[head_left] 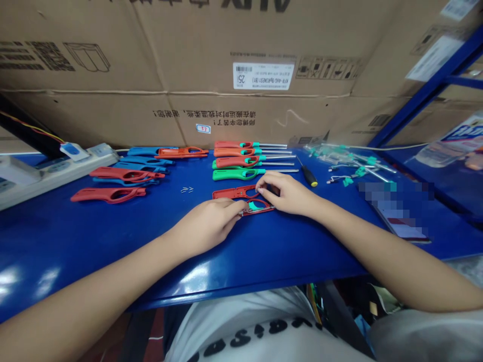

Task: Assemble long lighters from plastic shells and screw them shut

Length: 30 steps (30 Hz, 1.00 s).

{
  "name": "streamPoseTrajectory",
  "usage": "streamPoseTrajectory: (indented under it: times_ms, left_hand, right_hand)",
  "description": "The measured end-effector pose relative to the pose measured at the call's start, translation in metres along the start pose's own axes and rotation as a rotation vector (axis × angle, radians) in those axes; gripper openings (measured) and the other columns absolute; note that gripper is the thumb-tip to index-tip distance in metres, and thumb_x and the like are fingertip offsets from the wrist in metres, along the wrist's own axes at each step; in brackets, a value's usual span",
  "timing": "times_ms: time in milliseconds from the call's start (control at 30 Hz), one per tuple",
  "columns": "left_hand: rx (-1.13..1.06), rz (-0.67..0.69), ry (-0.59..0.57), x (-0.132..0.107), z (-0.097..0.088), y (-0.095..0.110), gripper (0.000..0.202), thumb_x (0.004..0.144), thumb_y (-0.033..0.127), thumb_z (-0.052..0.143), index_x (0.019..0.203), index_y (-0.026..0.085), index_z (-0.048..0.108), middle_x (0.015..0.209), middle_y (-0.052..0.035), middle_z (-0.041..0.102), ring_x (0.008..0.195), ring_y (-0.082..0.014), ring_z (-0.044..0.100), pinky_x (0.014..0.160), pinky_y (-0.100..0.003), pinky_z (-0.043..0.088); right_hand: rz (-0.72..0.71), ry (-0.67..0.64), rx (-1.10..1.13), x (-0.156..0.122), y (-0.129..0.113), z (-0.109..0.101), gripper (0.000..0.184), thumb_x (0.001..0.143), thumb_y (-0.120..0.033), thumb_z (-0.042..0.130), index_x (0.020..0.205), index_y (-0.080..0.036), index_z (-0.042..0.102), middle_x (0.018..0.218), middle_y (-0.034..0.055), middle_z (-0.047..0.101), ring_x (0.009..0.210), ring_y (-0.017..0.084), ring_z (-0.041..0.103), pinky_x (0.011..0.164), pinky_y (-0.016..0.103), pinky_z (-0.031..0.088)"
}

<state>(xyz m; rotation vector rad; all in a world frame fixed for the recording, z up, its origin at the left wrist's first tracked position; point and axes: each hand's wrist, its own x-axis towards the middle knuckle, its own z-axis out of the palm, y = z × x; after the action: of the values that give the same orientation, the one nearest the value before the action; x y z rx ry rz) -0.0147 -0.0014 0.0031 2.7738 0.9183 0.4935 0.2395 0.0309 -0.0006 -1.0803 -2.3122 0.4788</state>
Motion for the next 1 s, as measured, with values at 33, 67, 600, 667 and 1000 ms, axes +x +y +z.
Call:
streamPoseTrajectory:
  times_ms: [33, 67, 600, 667, 1000]
  left_hand:
    - [-0.005, -0.018, -0.004, 0.0, 0.0, -0.001, 0.023, 0.1, 0.019, 0.05, 0.12, 0.021, 0.062, 0.103, -0.0084, 0.075, 0.091, -0.0237, 0.074, 0.079, -0.034, 0.058]
    - [-0.003, -0.032, -0.015, 0.0, 0.001, -0.001, 0.024, 0.1, 0.02, 0.051, 0.121, 0.021, 0.062, 0.104, -0.0083, 0.075, 0.091, -0.0237, 0.074, 0.079, -0.034, 0.058]
    - [0.046, 0.04, 0.279, 0.007, -0.006, -0.016, 0.038, 0.098, 0.026, 0.058, 0.136, 0.021, 0.059, 0.136, -0.0118, 0.064, 0.129, -0.0285, 0.057, 0.11, -0.051, 0.046]
    - [0.08, 0.048, 0.29, 0.007, -0.006, -0.019, 0.037, 0.098, 0.025, 0.058, 0.135, 0.023, 0.061, 0.133, -0.0115, 0.066, 0.125, -0.0288, 0.06, 0.107, -0.052, 0.048]
    - [0.02, 0.022, 0.101, 0.004, -0.022, -0.012, 0.03, 0.097, 0.026, 0.057, 0.124, 0.017, 0.067, 0.114, -0.0099, 0.072, 0.102, -0.0236, 0.069, 0.09, -0.037, 0.058]
  right_hand:
    - [-0.007, 0.0, -0.018, 0.0, 0.004, -0.001, 0.013, 0.092, -0.017, 0.056, 0.1, -0.017, 0.067, 0.098, 0.0071, 0.062, 0.085, 0.017, 0.059, 0.077, 0.031, 0.046]
    - [-0.008, -0.014, -0.03, 0.001, 0.008, -0.002, 0.016, 0.091, -0.015, 0.056, 0.103, -0.017, 0.068, 0.102, 0.0079, 0.061, 0.088, 0.018, 0.06, 0.079, 0.032, 0.047]
    - [0.23, 0.067, 0.382, 0.005, 0.007, -0.003, 0.017, 0.089, -0.035, 0.065, 0.091, -0.02, 0.058, 0.08, 0.0018, 0.062, 0.068, 0.016, 0.06, 0.066, 0.035, 0.056]
    - [0.334, 0.05, 0.583, 0.007, 0.007, -0.001, 0.021, 0.085, -0.037, 0.069, 0.093, -0.02, 0.059, 0.078, 0.0004, 0.061, 0.064, 0.015, 0.06, 0.063, 0.034, 0.058]
    - [0.05, -0.169, 0.227, 0.0, 0.0, -0.009, 0.039, 0.09, -0.039, 0.067, 0.123, -0.018, 0.063, 0.108, 0.0068, 0.067, 0.09, 0.018, 0.062, 0.082, 0.035, 0.052]
